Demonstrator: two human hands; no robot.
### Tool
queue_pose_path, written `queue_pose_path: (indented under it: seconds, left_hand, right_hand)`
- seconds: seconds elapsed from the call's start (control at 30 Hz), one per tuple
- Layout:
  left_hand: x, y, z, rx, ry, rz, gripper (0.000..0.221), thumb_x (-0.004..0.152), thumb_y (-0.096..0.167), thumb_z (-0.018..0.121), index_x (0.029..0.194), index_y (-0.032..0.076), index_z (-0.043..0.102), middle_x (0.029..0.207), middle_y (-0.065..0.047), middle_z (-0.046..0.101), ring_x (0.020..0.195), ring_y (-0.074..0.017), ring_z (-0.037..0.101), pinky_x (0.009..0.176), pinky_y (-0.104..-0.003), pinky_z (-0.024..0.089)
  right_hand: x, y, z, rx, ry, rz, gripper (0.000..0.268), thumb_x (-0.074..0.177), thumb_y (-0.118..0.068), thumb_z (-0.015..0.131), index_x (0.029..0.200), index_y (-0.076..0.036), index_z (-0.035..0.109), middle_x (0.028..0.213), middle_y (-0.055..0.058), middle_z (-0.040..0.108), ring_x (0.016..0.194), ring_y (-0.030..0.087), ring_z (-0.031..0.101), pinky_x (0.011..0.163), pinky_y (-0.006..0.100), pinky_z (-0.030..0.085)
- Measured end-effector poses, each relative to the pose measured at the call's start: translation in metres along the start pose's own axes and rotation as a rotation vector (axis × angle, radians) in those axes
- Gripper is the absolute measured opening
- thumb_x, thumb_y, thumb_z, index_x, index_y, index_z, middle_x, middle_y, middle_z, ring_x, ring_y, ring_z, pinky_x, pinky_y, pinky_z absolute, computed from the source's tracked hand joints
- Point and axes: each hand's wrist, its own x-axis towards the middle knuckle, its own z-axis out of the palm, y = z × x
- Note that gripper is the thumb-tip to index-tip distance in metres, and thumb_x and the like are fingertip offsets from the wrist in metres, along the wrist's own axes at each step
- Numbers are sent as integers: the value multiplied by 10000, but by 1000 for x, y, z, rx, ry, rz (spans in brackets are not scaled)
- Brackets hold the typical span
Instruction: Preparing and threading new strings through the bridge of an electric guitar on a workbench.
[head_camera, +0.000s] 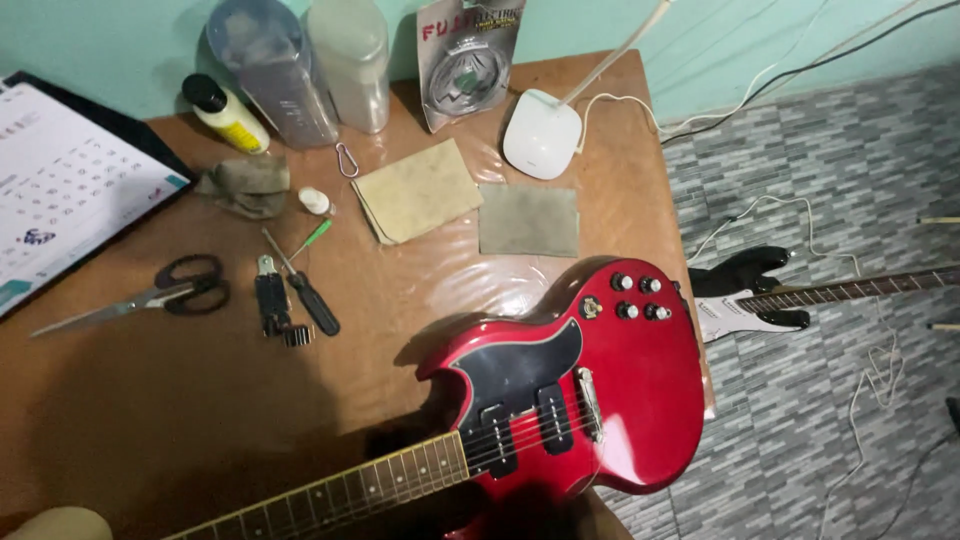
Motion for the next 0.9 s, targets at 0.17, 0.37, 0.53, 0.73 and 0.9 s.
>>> queue_pose_path:
  seconds: [0.17,0.37,0.53,0.73,0.9]
  left_hand:
    - [-15,-7,-62,53,25,14,370,943,336,472,1155,57,589,1185,-140,574,1095,-355,521,902,-490,422]
    - [-28,-17,-37,108,60,59,295,940,270,476,1079,38,595,1088,-152,598,1002,-359,550,848,-485,435]
    - [-37,-22,-25,156,78,118,240,938,214,479,1015,22,600,1006,-163,618,924,-362,574,803,-480,446]
    - [-99,-116,7,232,43,176,191,935,148,482,939,3,606,909,-175,641,830,-366,603,749,-475,458]
    - [-121,-158,18,285,70,278,175,933,93,484,876,-13,611,827,-186,660,752,-370,627,704,-471,469]
  right_hand:
    - [23,-22,30,-96,-74,-8,365,918,-331,555,726,-90,749,857,137,748,861,272,624,732,442,492]
    - [43,-28,69,-205,-138,-41,414,940,-358,509,716,-99,742,874,157,749,882,308,649,759,456,496]
    - [26,3,87,-287,-165,-68,456,958,-381,472,707,-106,735,889,173,750,899,337,670,782,468,500]
    - [-60,66,83,-378,-193,-38,507,980,-408,427,697,-115,728,906,193,751,920,373,696,809,482,504]
    - [-133,60,66,-438,-184,-79,549,998,-431,389,689,-123,722,920,209,751,938,402,717,832,494,508]
